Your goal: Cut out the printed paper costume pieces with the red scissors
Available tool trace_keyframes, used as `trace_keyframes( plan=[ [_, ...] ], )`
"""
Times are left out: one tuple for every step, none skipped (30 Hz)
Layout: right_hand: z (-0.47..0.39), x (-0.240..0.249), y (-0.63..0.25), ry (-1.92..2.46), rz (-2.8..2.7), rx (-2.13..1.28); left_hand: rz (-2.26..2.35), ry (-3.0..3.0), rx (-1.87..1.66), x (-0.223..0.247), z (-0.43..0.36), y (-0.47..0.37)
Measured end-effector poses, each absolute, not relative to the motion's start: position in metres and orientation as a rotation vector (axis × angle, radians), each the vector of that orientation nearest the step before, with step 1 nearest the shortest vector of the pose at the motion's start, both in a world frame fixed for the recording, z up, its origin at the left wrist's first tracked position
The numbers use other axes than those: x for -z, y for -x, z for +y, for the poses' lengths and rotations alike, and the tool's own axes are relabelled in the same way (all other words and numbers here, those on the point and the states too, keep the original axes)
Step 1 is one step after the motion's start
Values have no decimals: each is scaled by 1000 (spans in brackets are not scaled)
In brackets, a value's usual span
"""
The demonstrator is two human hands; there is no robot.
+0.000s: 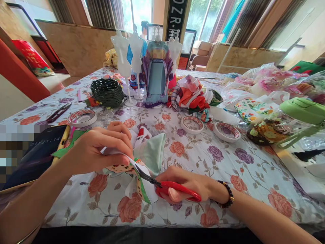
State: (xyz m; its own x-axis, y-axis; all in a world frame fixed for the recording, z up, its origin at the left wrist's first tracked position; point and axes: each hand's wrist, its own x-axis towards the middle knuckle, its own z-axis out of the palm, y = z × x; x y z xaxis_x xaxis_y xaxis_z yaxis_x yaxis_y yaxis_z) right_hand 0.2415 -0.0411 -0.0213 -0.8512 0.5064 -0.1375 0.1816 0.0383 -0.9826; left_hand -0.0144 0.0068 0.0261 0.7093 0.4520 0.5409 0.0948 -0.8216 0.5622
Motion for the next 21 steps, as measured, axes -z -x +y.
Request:
trace_keyframes(
  plan=[
    [-41, 20, -241, 678, -2089, -1915, 424, -2411, -944, -26, 7, 14],
    [-41, 20, -241, 662, -2090, -1932, 432, -2413, -943, -25, 6, 14],
    [-41, 20, -241, 643, -2097, -1943, 439, -2417, -940, -25, 6, 14],
    [-41, 20, -241, 621, -2097, -1949, 444, -2422, -941, -25, 6, 13],
    [-42, 20, -241, 621, -2093, -1938, 445, -2425, -941, -25, 6, 13],
    [-42, 20, -240, 636, -2093, -1915, 442, -2425, -943, -25, 6, 13],
    [-42, 19, -240, 653, -2097, -1896, 438, -2420, -942, -25, 6, 13],
    [-42, 19, -239, 665, -2104, -1884, 435, -2416, -936, -25, 6, 12],
    [-43, 18, -239, 670, -2110, -1882, 434, -2414, -926, -26, 6, 12],
    [-43, 17, -239, 677, -2122, -1886, 439, -2415, -913, -26, 6, 12],
    [-44, 16, -239, 682, -2133, -1889, 442, -2417, -902, -26, 6, 12],
    [-44, 15, -239, 691, -2140, -1892, 442, -2417, -894, -26, 5, 12],
    [-45, 14, -238, 710, -2143, -1884, 436, -2412, -889, -26, 5, 11],
    [-45, 12, -238, 739, -2143, -1872, 426, -2404, -887, -26, 5, 11],
    [-46, 11, -238, 773, -2142, -1856, 413, -2396, -888, -26, 5, 11],
    [-47, 9, -238, 795, -2145, -1847, 403, -2390, -889, -26, 4, 10],
    [-48, 9, -238, 803, -2146, -1844, 395, -2388, -889, -26, 4, 10],
    [-48, 8, -239, 809, -2148, -1842, 392, -2390, -888, -26, 4, 10],
    [-48, 9, -239, 816, -2145, -1836, 391, -2392, -888, -26, 4, 9],
    [-48, 10, -239, 820, -2140, -1836, 391, -2392, -888, -26, 4, 9],
    [-48, 11, -239, 807, -2132, -1840, 392, -2391, -889, -26, 4, 9]
  ],
)
